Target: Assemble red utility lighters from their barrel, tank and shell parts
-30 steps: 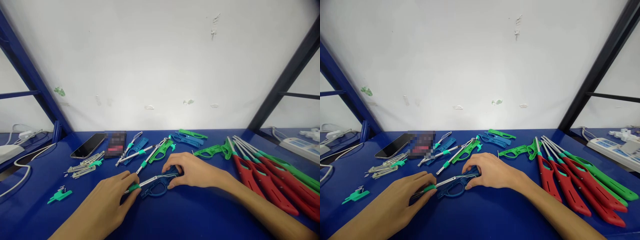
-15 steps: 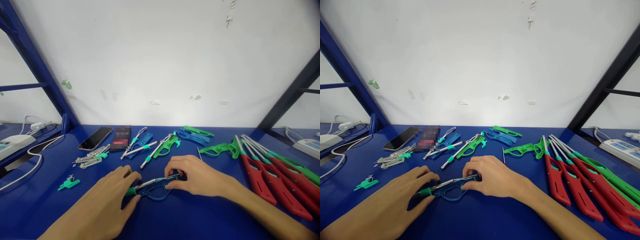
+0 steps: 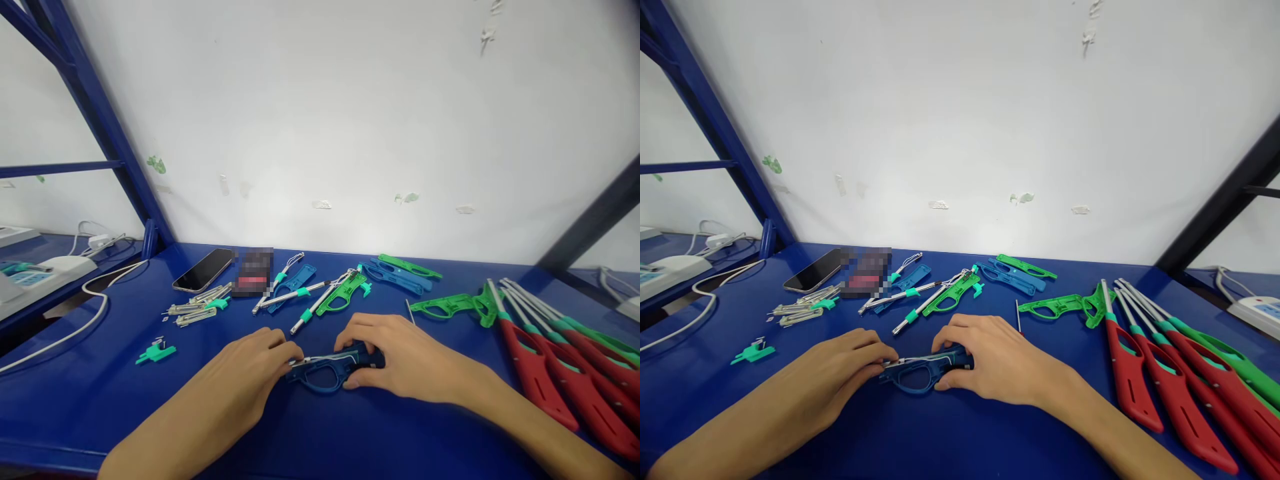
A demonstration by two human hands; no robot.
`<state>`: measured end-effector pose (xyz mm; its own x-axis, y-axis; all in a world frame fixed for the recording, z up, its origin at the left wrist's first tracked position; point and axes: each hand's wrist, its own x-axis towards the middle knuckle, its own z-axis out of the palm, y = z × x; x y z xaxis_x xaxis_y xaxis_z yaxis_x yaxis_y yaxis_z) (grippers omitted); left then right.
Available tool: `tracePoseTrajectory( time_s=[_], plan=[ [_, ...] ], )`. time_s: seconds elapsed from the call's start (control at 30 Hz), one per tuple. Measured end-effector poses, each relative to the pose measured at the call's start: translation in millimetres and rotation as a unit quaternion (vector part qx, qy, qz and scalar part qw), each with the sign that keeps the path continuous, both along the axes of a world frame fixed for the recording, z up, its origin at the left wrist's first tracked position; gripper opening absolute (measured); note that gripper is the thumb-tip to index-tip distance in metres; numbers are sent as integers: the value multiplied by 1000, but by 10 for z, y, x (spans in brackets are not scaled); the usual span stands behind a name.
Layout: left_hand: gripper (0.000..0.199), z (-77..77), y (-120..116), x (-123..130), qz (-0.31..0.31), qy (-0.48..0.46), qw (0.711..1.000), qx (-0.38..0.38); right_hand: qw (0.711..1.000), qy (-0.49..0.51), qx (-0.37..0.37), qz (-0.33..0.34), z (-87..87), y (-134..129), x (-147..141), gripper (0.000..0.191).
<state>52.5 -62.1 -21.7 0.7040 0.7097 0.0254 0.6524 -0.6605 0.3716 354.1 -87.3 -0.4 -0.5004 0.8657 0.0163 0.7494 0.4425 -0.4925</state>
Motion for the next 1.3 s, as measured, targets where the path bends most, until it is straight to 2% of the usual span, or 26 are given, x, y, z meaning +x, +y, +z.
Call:
tracePoseTrajectory(
  time_s=[0.13, 0.2, 0.47, 0.67, 1.3],
  plan=[
    [35, 166, -114, 11, 10, -6, 1000, -18, 1000, -3, 3, -5, -17, -1, -11, 34],
    [37, 192, -143, 12, 14, 1, 1000, -21, 1000, -5, 3, -4, -18, -1, -19, 35],
    [40, -7, 15, -71, 1, 11, 1000, -12, 1000, 1, 7, 7, -9, -20, -30, 34],
    [40, 7, 85, -130, -19, 8, 1000, 1, 1000, 9, 7, 13, -11, -26, -15, 19],
    [35, -10, 107, -213, -4, 19, 1000, -19, 1000, 21, -10, -17, -4, 6, -21, 18]
  ],
)
